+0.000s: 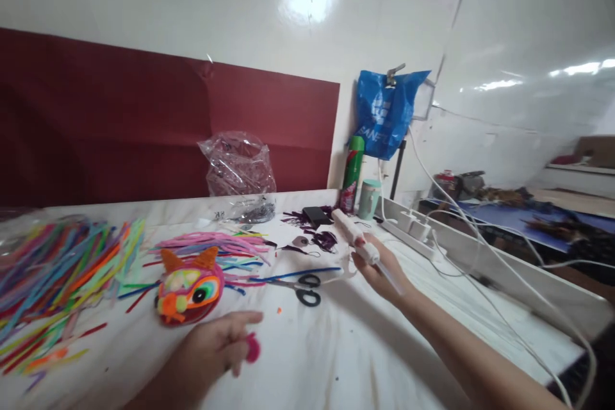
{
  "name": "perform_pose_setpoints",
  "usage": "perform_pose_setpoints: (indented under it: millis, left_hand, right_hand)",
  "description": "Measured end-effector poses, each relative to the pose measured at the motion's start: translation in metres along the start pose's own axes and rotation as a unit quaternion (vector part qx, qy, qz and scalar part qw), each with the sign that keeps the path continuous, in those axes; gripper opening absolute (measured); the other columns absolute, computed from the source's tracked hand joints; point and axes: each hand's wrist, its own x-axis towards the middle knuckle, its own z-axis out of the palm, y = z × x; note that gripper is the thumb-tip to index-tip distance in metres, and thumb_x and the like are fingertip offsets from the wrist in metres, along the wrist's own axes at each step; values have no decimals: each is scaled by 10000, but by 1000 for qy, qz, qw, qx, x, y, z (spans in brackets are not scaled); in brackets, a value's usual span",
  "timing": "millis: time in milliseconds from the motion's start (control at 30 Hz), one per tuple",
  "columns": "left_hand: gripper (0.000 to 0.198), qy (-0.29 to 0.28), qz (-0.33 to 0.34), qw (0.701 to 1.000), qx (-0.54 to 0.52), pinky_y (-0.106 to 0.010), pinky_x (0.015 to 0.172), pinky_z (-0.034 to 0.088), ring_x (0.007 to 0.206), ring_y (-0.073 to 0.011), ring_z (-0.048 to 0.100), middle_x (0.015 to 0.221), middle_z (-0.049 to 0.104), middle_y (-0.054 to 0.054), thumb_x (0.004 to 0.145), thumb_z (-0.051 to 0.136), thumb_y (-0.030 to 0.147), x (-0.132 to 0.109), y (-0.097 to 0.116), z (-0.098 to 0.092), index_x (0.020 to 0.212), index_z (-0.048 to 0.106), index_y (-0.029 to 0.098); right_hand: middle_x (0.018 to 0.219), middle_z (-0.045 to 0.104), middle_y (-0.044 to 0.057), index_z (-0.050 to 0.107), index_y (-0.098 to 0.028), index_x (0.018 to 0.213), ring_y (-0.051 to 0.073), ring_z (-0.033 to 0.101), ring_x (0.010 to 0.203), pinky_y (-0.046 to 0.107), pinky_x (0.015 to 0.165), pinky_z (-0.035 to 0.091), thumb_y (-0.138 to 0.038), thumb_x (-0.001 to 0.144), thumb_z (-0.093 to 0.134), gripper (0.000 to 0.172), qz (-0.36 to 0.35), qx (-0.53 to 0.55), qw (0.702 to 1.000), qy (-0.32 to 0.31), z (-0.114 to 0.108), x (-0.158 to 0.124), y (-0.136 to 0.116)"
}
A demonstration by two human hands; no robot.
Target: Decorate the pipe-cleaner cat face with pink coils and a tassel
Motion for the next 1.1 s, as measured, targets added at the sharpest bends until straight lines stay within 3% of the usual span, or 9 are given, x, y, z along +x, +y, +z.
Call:
perform_pose_setpoints:
  millis: [133,267,433,533,633,733,833,967,1100]
  left_hand:
    - [186,-14,-49,982,-180,-249,572,420,661,-149,555,848,667,-96,641,627,286,26,46,50,529,594,141]
    - [196,-46,-82,955,-282,-264,610,428,580,-132,544,623,624,-47,608,660,308,41,59,89,613,589,125]
    - [184,0,-45,996,-76,-270,623,431,604,-154,586,611,615,-29,686,571,315,80,41,90,609,538,150]
    - [241,11,-35,999,-12,-246,577,395,647,-169,577,623,596,-30,587,651,227,115,36,81,462,455,163]
    - [290,7,-21,1000,18,-232,559,381,675,-164,563,713,620,-49,537,668,183,127,37,76,404,411,164]
    - [173,-4,-11,1000,24,-230,516,379,605,-131,539,847,641,-51,626,589,250,105,39,72,505,503,162]
    - [121,9,-40,999,-4,-225,480,365,487,-112,488,590,592,-1,659,539,275,65,40,62,615,545,163]
    - [135,47,-76,996,-30,-216,466,345,428,-98,444,429,502,39,671,545,279,14,39,37,616,531,157]
    - [124,93,-4,995,44,-220,492,376,469,-99,478,507,528,30,716,535,249,-16,30,3,640,564,155]
  right_hand:
    - [807,554,45,460,-224,799,202,546,787,327,687,473,-179,805,433,52,-155,4,988,-13,21,-9,-24]
    - [880,568,65,497,-218,869,213,553,844,324,706,482,-151,802,427,117,-170,8,985,-22,19,-14,-28]
    - [748,559,45,502,-206,780,199,547,665,319,613,468,-252,781,443,75,-24,-31,996,79,-14,-17,-1]
    - [775,610,71,561,-174,834,232,581,700,342,632,466,-329,761,448,204,82,-39,987,133,-32,-21,13]
    - [748,633,65,609,-158,890,237,592,685,340,612,462,-357,761,457,282,158,-14,982,101,-41,-31,11]
    - [661,598,26,614,-167,889,185,553,584,287,527,435,-354,771,476,260,220,91,970,38,-38,-42,-4]
    - [661,570,8,594,-168,905,126,492,508,236,457,390,-328,798,467,230,220,208,953,-30,-25,-51,-25]
    - [776,623,36,614,-186,933,134,546,573,232,485,439,-344,814,466,247,156,260,938,-166,2,-56,-60]
    - [836,675,63,656,-205,901,213,625,799,297,668,516,-364,805,486,252,77,254,936,-231,26,-53,-94]
